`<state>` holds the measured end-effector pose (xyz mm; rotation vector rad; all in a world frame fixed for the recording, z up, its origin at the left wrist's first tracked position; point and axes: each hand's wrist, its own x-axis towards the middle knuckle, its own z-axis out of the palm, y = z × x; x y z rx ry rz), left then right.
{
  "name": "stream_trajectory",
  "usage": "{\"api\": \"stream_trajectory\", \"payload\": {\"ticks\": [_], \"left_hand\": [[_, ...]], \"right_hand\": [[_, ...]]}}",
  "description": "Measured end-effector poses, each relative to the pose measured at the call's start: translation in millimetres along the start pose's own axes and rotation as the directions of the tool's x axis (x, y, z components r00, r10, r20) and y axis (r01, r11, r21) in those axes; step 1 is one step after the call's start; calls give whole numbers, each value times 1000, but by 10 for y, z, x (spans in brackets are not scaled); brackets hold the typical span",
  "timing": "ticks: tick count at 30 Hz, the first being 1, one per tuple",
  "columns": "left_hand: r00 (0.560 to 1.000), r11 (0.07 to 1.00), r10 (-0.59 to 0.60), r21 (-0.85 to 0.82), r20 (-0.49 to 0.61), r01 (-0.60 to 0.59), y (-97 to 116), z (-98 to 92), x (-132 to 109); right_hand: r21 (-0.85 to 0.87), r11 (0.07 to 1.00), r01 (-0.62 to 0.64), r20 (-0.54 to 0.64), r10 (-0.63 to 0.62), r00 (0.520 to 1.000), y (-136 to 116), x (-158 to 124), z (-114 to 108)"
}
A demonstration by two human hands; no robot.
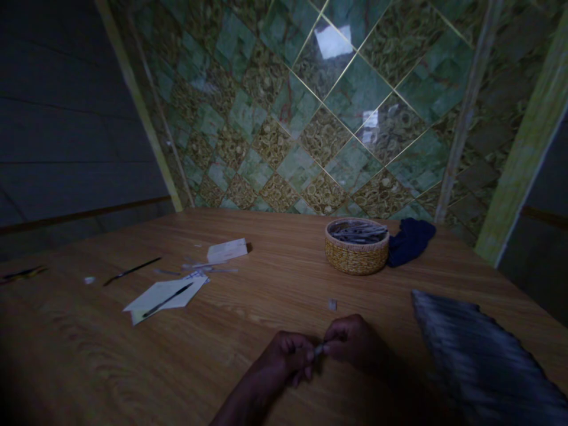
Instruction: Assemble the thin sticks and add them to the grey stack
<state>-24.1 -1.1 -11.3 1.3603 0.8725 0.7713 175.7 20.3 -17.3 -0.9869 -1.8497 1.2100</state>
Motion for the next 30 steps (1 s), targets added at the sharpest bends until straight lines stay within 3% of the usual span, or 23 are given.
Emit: {"api": "stream_trajectory", "payload": {"ticks": [8,16,21,27,30], "left_hand": [[1000,997,-6,75,-5,7,-28,-16,28],[998,996,16,90,-56,-11,13,-29,16],[999,995,11,98,-53,-5,7,-43,21],[997,997,10,81,-70,-4,-30,-66,39],[997,996,-4,83,-81,11,-29,-61,38]], "right_hand": [[-24,988,-150,39,151,988,91,20,125],[89,995,-44,-26,46,999,71,44,98],[-20,995,-101,-43,100,994,35,48,154],[43,997,-62,-76,65,995,9,59,167],[-33,996,-82,-84,79,993,4,65,169]]}}
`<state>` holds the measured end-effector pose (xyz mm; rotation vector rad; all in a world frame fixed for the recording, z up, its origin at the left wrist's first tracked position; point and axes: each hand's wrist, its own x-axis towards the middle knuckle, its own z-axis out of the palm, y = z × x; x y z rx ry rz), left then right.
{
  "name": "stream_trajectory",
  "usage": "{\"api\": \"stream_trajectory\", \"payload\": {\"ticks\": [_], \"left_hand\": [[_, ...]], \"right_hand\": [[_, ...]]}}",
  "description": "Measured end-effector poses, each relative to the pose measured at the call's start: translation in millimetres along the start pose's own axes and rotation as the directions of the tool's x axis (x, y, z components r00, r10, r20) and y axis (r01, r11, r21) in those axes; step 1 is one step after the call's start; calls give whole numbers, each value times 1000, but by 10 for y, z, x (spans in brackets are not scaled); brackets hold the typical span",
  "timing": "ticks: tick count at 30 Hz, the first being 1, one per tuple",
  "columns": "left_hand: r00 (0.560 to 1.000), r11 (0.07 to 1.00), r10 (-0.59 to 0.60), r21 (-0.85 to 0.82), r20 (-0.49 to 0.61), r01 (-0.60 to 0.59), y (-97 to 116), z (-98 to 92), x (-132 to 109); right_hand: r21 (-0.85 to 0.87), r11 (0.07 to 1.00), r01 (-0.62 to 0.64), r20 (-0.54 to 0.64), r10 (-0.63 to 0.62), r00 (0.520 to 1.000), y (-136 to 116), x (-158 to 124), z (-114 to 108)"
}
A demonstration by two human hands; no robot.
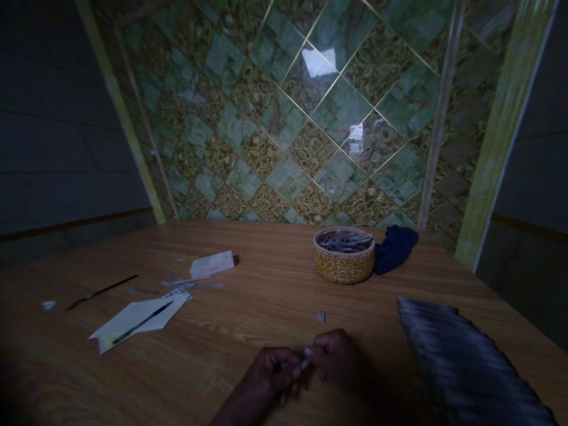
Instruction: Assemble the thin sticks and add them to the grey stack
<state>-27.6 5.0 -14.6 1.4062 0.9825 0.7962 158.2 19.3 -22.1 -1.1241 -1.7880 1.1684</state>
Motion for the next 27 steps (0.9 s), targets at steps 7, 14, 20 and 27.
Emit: {"api": "stream_trajectory", "payload": {"ticks": [7,14,20,27], "left_hand": [[999,999,38,-1,-8,-38,-4,-5,-1],[999,1000,7,-2,-42,-7,127,38,-56],[990,989,111,103,-89,-102,209,96,-62],[980,933,193,316,-42,-170,143,33,-56]], "right_hand": [[55,998,-11,15,10,1000,-20,-4,23],[85,996,-34,0,34,999,39,20,23],[54,996,-66,-5,66,998,53,31,65],[122,988,-95,-32,100,994,99,58,60]]}}
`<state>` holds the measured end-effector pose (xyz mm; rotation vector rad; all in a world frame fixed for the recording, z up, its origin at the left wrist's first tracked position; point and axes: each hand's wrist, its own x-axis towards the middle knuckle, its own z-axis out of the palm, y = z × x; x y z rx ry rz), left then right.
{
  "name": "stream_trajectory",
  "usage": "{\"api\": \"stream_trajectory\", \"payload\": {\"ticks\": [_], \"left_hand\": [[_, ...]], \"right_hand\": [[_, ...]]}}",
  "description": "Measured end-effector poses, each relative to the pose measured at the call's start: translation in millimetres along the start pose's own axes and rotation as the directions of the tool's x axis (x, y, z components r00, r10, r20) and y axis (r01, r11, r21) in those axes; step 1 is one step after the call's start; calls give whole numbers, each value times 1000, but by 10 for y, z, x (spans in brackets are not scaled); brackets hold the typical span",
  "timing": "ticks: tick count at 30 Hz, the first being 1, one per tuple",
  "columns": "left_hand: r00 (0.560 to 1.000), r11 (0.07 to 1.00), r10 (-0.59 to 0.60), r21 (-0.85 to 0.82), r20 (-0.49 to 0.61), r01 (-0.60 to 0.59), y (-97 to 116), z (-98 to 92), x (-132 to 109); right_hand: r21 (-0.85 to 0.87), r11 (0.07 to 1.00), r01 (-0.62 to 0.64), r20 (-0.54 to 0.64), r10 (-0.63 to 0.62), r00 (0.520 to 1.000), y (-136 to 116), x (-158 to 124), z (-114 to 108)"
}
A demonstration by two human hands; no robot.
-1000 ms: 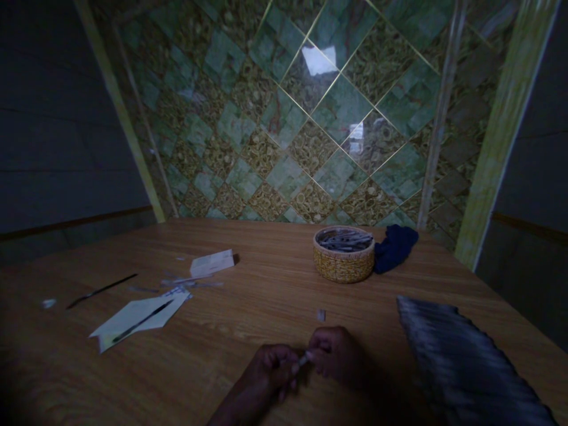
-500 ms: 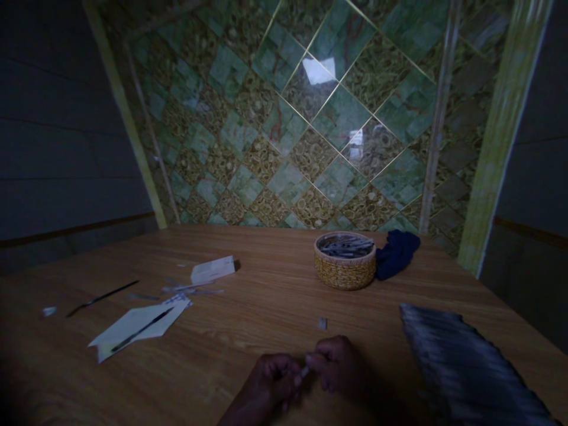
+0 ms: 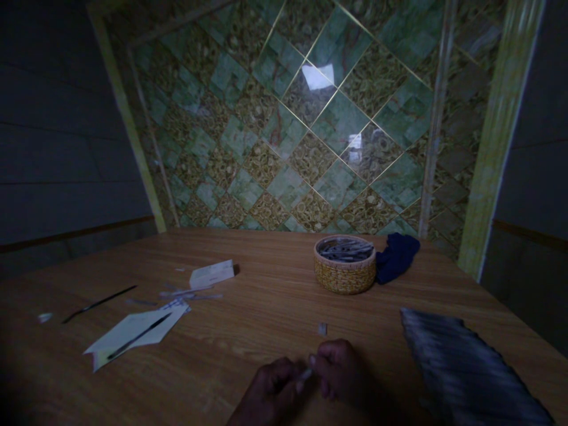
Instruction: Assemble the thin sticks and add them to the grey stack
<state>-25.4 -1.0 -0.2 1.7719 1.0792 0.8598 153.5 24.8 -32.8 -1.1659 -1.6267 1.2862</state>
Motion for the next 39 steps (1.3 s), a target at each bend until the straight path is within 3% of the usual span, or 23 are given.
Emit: {"api": "stream_trajectory", "payload": {"ticks": [8,12,16,21,26,32,39], "left_hand": [[1000,999,-13,50,18,12,21,-40,-25],[999,996,47,75,-24,-45,27,-7,-8],[987,965,139,236,-79,-117,-13,29,-8],[961,821,264,542,-86,-178,-55,70,-34],[911,635,407,735,-57,-237,-92,102,-41],[826,495,563,812,-27,-311,-110,131,-35],[781,403,624,860,-10,-311,-98,166,-33]], "right_hand": [[42,996,-77,-2,77,997,-17,5,2],[86,989,-118,18,117,993,20,14,16],[124,978,-170,8,170,985,30,16,31],[130,968,-216,-16,220,975,-33,-8,56],[122,971,-207,-88,219,972,-99,-74,78],[132,967,-219,-113,234,966,-134,-124,86],[145,930,-337,-87,351,932,-53,-45,99]]}}
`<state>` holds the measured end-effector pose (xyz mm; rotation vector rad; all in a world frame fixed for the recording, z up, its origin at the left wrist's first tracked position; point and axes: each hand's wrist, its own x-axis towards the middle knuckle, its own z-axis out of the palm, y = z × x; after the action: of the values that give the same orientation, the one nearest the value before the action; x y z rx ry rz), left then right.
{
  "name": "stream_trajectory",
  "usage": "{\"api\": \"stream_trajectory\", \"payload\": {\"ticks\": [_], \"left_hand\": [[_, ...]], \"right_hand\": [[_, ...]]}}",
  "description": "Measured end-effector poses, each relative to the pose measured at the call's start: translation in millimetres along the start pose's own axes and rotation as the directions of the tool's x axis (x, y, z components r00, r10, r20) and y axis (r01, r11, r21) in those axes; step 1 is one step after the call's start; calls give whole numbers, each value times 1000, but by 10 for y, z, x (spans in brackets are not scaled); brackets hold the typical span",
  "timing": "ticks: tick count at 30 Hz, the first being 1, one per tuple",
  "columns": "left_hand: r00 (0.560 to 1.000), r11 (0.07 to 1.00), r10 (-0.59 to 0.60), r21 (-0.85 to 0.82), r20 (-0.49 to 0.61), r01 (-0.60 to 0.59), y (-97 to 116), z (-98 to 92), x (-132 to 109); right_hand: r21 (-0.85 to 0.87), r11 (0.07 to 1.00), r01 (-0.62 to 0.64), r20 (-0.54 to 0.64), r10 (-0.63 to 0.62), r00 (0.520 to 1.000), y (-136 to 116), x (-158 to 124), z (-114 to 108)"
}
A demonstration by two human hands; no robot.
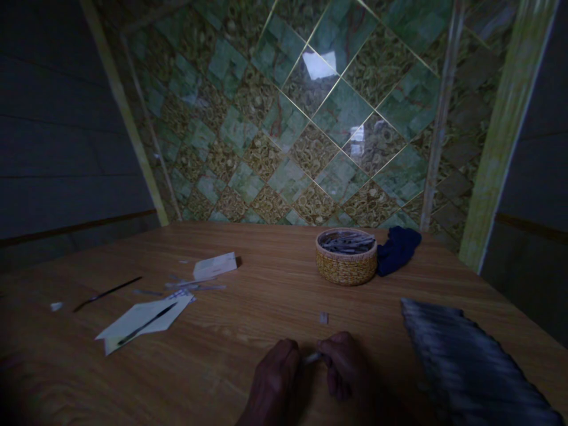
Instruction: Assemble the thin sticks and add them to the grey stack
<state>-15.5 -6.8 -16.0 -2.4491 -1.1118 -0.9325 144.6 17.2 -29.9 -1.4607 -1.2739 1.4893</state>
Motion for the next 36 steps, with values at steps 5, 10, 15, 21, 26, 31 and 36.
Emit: {"api": "stream_trajectory", "payload": {"ticks": [5,10,15,21,26,31,36], "left_hand": [[999,999,-11,53,-35,13,11,47,-22],[998,996,-27,78,-58,31,3,111,-73],[997,996,-80,47,14,80,-8,118,-85],[908,958,-272,-1,319,287,-35,-78,20],[818,951,-294,63,494,304,-50,-150,79],[814,952,-304,127,496,278,-24,-127,84],[836,953,-302,160,458,257,-25,-92,49]], "right_hand": [[2,1000,5,-10,-5,1000,-2,-25,2],[18,999,28,-13,-28,1000,8,-41,10],[31,999,44,-18,-43,999,21,-16,22],[59,996,69,-36,-67,997,27,-5,-24],[58,998,40,-19,-39,999,65,28,-63],[82,996,48,-6,-48,999,98,51,-75],[88,996,33,-30,-30,999,124,69,-72]]}}
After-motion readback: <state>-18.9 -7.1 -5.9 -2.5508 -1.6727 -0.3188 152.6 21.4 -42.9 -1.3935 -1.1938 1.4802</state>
